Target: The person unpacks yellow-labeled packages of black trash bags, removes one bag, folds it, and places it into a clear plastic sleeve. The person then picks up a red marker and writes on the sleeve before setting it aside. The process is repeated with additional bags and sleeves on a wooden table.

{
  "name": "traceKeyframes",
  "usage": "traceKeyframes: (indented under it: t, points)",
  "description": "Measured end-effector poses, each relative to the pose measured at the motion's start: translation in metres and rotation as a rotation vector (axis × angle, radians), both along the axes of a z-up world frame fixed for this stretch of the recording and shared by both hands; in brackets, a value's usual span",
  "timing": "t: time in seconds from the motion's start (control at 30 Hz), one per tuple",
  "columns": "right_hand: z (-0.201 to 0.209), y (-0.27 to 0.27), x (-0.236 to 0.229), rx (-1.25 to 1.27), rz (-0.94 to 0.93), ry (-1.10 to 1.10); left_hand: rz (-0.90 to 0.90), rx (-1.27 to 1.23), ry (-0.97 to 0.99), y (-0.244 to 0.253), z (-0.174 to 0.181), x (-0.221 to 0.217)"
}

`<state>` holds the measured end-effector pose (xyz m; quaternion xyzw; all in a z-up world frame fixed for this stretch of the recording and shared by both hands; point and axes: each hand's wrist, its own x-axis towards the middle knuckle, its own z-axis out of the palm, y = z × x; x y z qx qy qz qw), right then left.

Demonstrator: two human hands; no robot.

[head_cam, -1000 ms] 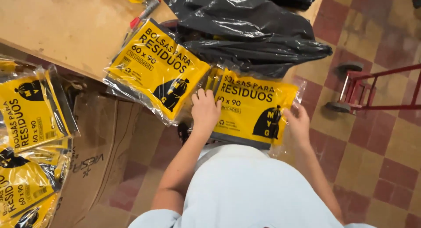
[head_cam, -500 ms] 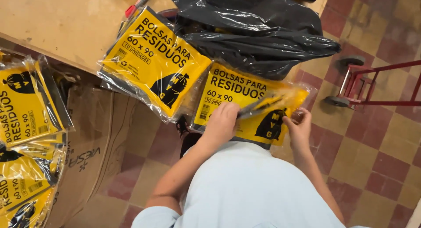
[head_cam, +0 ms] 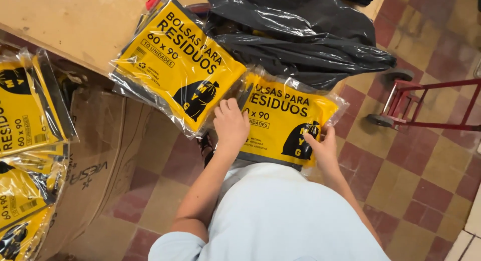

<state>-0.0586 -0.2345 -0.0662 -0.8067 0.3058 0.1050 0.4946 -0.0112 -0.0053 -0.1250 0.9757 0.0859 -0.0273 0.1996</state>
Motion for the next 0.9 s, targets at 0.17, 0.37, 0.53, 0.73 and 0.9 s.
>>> traceKeyframes:
  t: [0.17, 0.37, 0.53, 0.73, 0.9]
  points:
    - [-0.032, -0.021, -0.007, 0.141, -0.084, -0.061, -0.090, -0.215, 0.116, -0.016, -0.009, -0.005]
    - [-0.023, -0.035, -0.011, 0.297, -0.278, -0.128, -0.482, -0.723, -0.416, -0.028, -0.001, -0.053]
    - [-0.052, -0.051, -0.011, 0.332, -0.208, -0.059, -0.069, -0.660, -0.039, -0.011, -0.011, -0.017]
    - [-0.015, -0.005, 0.006, 0.178, -0.114, 0.020, -0.022, -0.111, 0.044, -0.006, 0.007, -0.004]
    - [-0.005, 0.003, 0.002, 0.122, -0.086, -0.001, 0.003, -0.130, 0.088, -0.006, 0.001, -0.003]
